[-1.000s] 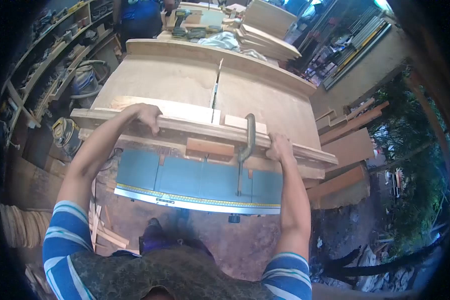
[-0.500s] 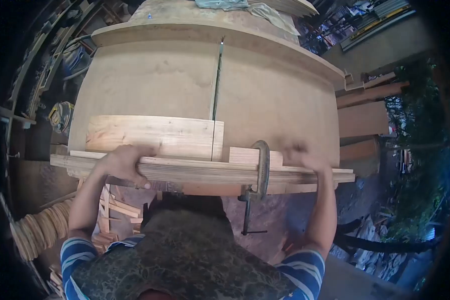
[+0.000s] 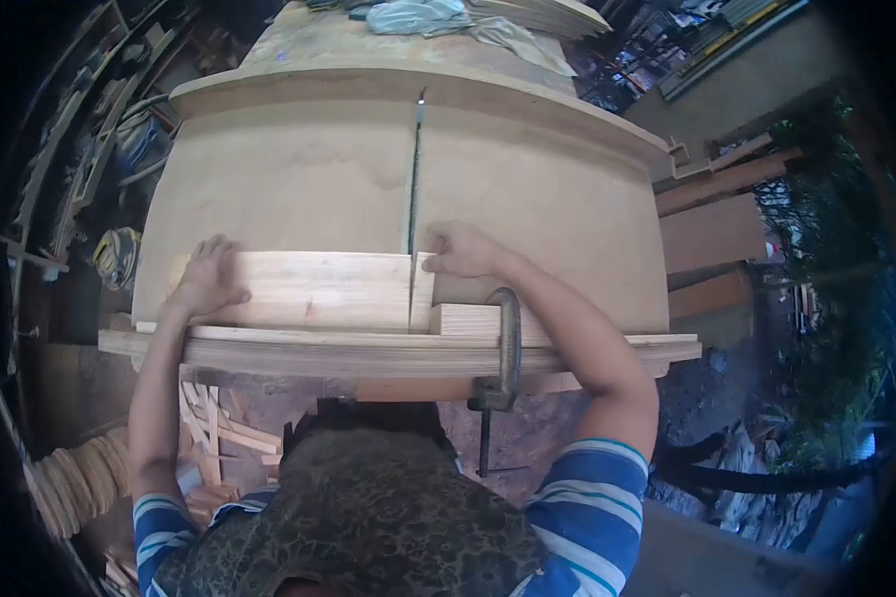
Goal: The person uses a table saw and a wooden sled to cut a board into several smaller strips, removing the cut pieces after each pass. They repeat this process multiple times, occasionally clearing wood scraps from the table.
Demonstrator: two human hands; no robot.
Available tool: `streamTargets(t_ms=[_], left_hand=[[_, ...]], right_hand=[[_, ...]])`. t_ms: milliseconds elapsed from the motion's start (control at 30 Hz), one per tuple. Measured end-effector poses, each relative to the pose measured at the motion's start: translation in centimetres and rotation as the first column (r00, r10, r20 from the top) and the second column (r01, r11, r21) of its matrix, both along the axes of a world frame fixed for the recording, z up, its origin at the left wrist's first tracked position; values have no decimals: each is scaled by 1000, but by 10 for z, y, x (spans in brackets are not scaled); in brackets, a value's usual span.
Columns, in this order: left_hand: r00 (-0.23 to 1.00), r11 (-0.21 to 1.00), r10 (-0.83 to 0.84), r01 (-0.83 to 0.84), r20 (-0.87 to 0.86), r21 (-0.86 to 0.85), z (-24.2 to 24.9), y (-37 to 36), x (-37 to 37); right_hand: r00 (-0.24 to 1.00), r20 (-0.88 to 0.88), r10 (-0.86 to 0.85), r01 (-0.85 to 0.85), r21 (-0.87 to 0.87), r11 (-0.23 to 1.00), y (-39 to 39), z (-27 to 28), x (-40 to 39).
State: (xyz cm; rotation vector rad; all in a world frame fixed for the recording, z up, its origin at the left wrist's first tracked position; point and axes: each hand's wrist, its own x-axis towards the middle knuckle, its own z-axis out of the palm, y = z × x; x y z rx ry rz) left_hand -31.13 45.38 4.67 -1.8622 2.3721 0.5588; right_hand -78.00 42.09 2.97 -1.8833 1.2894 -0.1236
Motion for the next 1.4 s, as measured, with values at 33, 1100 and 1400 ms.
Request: streamTargets(t_ms=[33,1100,1400], left_hand=[[999,999,34,-33,30,-19,-13,1,12],[988,990,-130,134,-88,34,-23,-40,-18],[975,974,-223,223,-16,32,-3,-23,-36]], right_hand=[[1000,-11,-14,14,-9,1000,-2,-2,-4],[362,227,-904,931,-38,363,16,-35,-276],[530,-217,-820,636,-537,554,72,2,-273]])
